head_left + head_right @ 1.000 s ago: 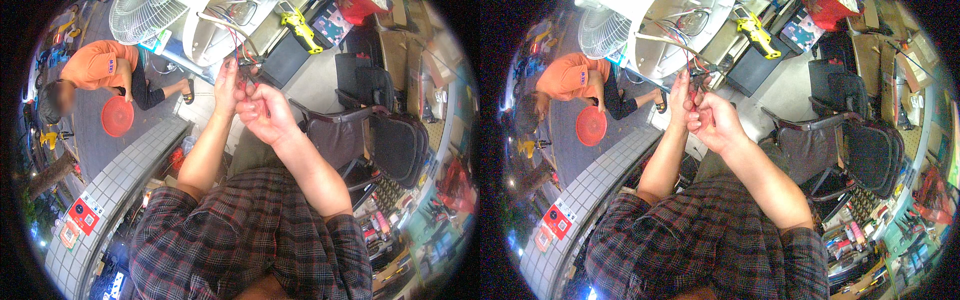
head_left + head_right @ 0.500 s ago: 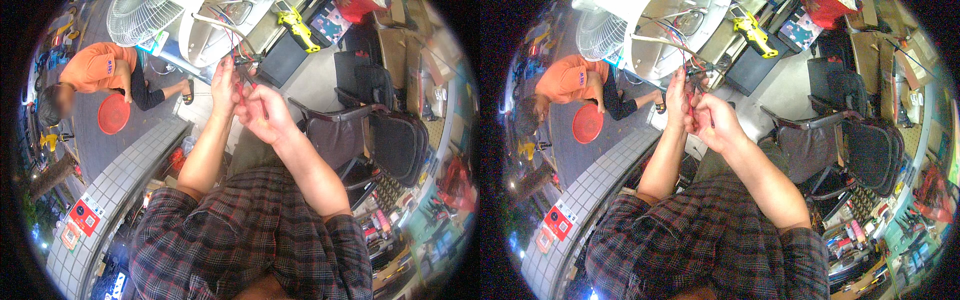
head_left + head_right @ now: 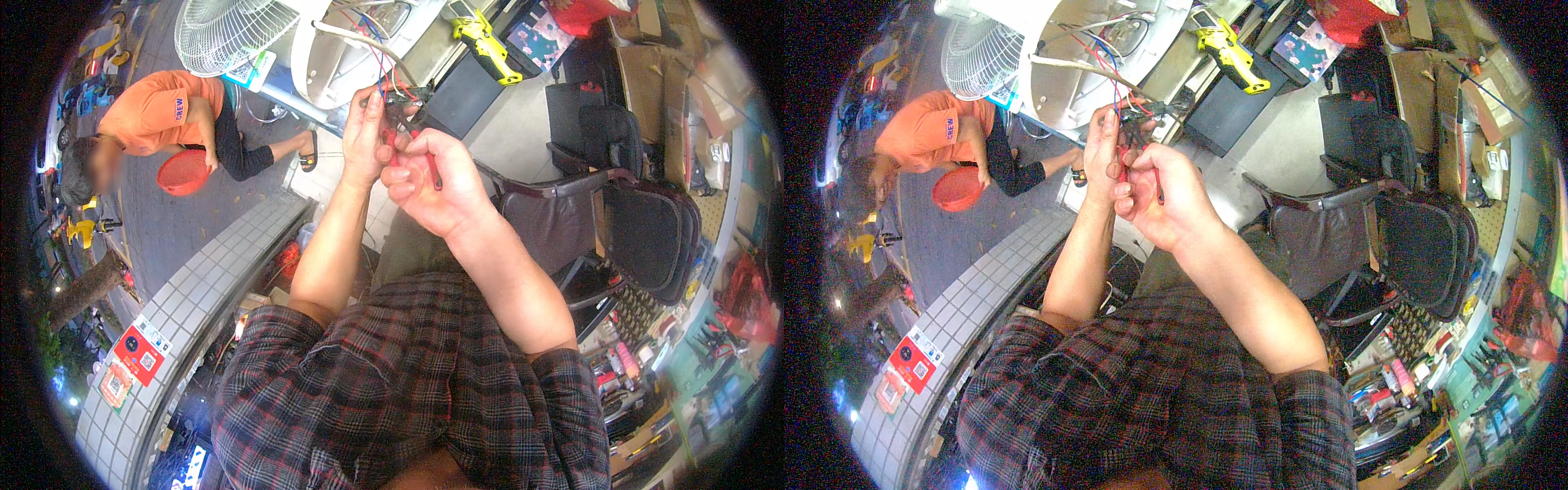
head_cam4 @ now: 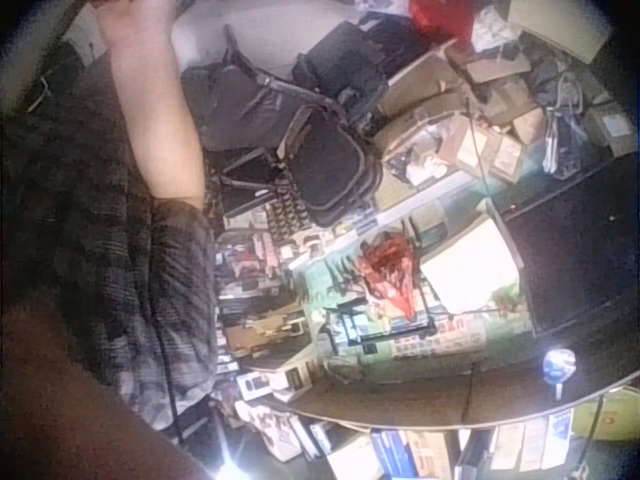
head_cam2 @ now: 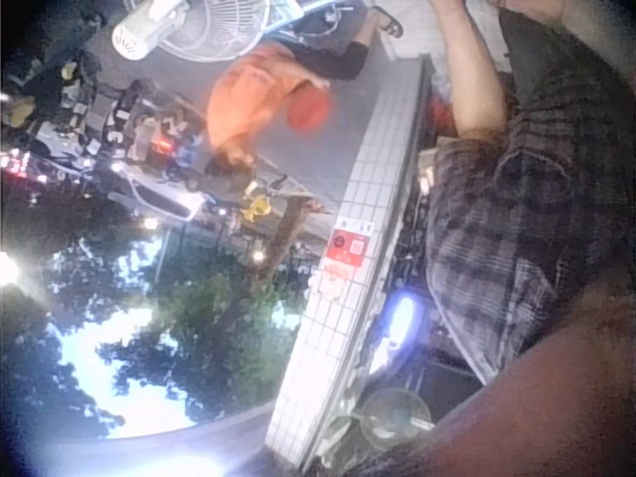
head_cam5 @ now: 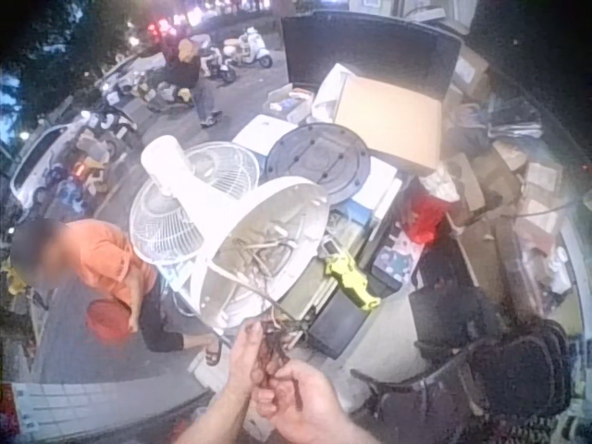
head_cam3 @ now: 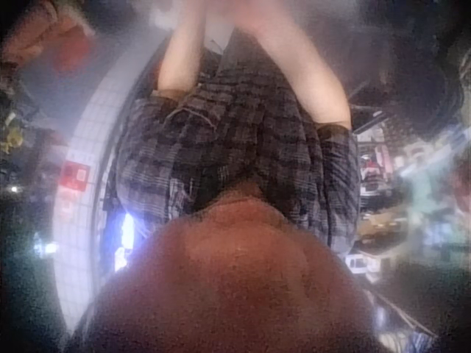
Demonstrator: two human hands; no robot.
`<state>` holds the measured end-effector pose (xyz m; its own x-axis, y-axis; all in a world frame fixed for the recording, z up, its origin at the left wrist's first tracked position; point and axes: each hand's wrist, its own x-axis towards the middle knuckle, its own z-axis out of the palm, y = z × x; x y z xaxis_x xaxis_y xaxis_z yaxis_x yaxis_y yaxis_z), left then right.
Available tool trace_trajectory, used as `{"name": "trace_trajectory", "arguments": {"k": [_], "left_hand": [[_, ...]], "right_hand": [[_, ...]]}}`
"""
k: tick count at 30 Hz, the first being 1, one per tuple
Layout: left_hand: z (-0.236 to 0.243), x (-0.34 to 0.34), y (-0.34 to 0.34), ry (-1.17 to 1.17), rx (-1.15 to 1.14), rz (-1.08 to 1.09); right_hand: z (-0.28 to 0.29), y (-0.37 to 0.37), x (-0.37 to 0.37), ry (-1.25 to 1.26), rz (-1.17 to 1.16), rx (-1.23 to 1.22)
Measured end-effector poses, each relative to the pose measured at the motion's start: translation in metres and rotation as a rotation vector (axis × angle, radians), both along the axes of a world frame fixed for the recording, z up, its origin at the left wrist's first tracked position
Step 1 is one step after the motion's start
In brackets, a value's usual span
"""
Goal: The person repairs a ceiling fan by manipulating its internal wiring and components. They use pliers to strip wire insulation and connect wires to a small black electrical component, then reattach the component to the fan housing.
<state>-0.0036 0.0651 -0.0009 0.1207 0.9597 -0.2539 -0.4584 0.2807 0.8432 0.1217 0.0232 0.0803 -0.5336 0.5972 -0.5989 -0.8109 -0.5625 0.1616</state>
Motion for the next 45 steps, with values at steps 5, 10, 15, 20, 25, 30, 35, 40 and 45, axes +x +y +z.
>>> {"name": "trace_trajectory", "arguments": {"k": [5, 10, 15, 20, 25, 30, 35, 40, 45], "left_hand": [[0.003, 0.000, 0.000, -0.012, -0.051, 0.021], [0.011, 0.007, -0.006, -0.115, -0.127, 0.089], [0.006, 0.006, -0.003, -0.165, -0.060, 0.093], [0.011, 0.008, -0.002, -0.155, -0.089, 0.108], [0.009, 0.011, -0.001, -0.127, -0.090, 0.079], [-0.002, 0.009, -0.002, -0.161, -0.092, 0.068], [-0.002, 0.007, 0.005, -0.213, -0.136, 0.114], [0.001, 0.003, 0.006, -0.262, -0.188, 0.123], [0.012, 0.003, 0.004, -0.366, -0.247, 0.081]], "right_hand": [[0.004, 0.001, -0.003, -0.059, 0.002, 0.046], [0.001, -0.006, -0.004, -0.060, 0.039, 0.093], [0.013, -0.010, -0.010, -0.124, 0.009, 0.064], [-0.010, -0.013, -0.004, -0.043, 0.014, 0.147], [-0.025, -0.020, -0.002, -0.153, 0.055, 0.197], [-0.013, -0.017, -0.008, -0.204, 0.053, 0.139], [0.011, -0.023, 0.001, -0.079, 0.117, 0.148], [-0.005, -0.053, 0.012, -1.148, 0.234, 0.585], [-0.068, -0.014, -0.012, -1.387, -0.171, 0.406]]}}
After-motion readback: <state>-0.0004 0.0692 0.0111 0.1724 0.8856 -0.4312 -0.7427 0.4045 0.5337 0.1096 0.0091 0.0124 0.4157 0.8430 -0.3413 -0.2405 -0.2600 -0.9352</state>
